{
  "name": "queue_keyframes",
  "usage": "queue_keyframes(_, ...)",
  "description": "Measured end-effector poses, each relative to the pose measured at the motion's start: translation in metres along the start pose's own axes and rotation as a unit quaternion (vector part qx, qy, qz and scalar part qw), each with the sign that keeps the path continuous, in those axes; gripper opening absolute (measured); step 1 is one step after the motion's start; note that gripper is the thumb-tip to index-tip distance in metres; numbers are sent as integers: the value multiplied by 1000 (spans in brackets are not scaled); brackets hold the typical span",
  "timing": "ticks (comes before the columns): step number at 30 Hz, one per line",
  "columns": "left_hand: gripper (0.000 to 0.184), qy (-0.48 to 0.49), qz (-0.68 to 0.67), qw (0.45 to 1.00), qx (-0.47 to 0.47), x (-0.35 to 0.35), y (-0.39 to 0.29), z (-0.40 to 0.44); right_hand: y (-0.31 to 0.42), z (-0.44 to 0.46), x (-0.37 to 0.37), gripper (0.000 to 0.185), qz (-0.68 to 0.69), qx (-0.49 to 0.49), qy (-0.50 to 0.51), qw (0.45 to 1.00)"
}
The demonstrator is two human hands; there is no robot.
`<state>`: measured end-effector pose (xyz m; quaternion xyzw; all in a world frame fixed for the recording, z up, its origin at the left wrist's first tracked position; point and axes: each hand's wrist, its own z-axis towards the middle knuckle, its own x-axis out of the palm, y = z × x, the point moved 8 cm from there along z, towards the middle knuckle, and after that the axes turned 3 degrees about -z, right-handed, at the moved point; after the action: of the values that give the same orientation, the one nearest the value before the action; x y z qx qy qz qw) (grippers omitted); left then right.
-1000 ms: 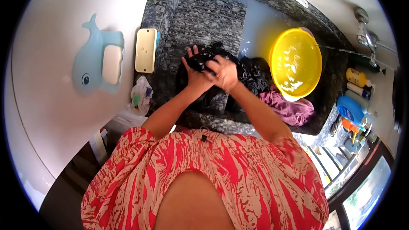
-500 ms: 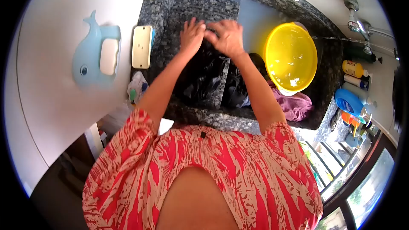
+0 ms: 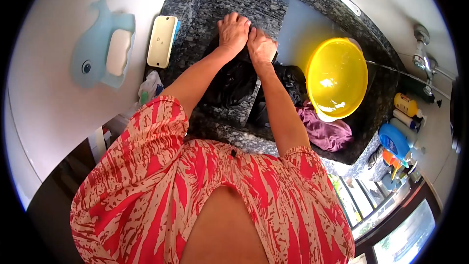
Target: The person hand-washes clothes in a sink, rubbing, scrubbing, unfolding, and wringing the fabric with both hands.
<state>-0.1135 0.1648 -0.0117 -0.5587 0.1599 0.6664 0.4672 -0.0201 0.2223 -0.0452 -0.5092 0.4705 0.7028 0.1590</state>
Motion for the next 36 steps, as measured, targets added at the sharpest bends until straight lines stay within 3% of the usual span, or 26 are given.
queue_keyframes(1,26,19,-12,1000,0,-5,-1,-6,6,-3,-10,27,-11,-28,-55,998)
queue_keyframes(3,26,54,-38,998,2,-21,-7,-27,10,-35,-32,26,35,-10,-42,998)
queue_keyframes(4,25,55,-137,988,-46,-41,-4,-36,18,-49,-48,26,58,0,-39,998)
queue_keyframes(5,27,26,-153,987,-50,-58,-11,-56,19,-70,-51,26,100,-59,-33,993)
queue_keyframes(7,25,94,-117,989,-13,-53,-8,-85,21,-100,-43,28,164,-137,41,976)
queue_keyframes(10,28,127,-30,991,-22,-1,7,-39,7,-34,5,31,93,-40,96,990)
queue_keyframes(11,32,97,5,995,-22,1,5,-14,3,-14,9,34,77,12,45,996)
queue_keyframes(14,26,44,23,999,1,-1,0,12,6,8,-1,28,17,-3,-33,999)
queue_keyframes(17,25,48,12,999,-18,-22,-5,-19,10,-25,-29,26,70,57,6,996)
queue_keyframes(18,24,63,-52,995,-62,-38,-3,-31,19,-44,-44,25,97,37,-20,994)
queue_keyframes(20,29,86,-70,994,1,-57,-9,-75,23,-83,-37,23,131,-113,-16,985)
queue_keyframes(22,30,80,-85,993,30,-42,-5,-63,17,-61,-13,24,126,-100,-4,987)
queue_keyframes(24,35,82,-61,995,17,-14,5,-21,13,-23,5,33,91,-62,-4,994)
queue_keyframes(28,44,184,-6,982,-42,10,12,2,3,-2,20,44,58,57,150,985)
queue_keyframes(30,46,202,-18,968,-150,5,22,-1,0,0,15,45,94,65,184,976)
queue_keyframes(31,47,213,-24,955,-204,-5,22,-2,-7,1,10,50,180,87,224,954)
queue_keyframes(32,36,205,-62,928,-306,-17,30,-5,-24,-1,1,51,361,109,217,901)
queue_keyframes(33,31,199,-264,859,-391,-13,39,-14,-40,-6,-10,56,529,127,201,815)
queue_keyframes(34,27,183,-451,744,-457,-10,45,-20,-46,-16,-38,57,651,189,169,715)
queue_keyframes(36,23,178,-646,537,-513,-66,3,-6,-54,-35,-71,67,650,124,192,725)
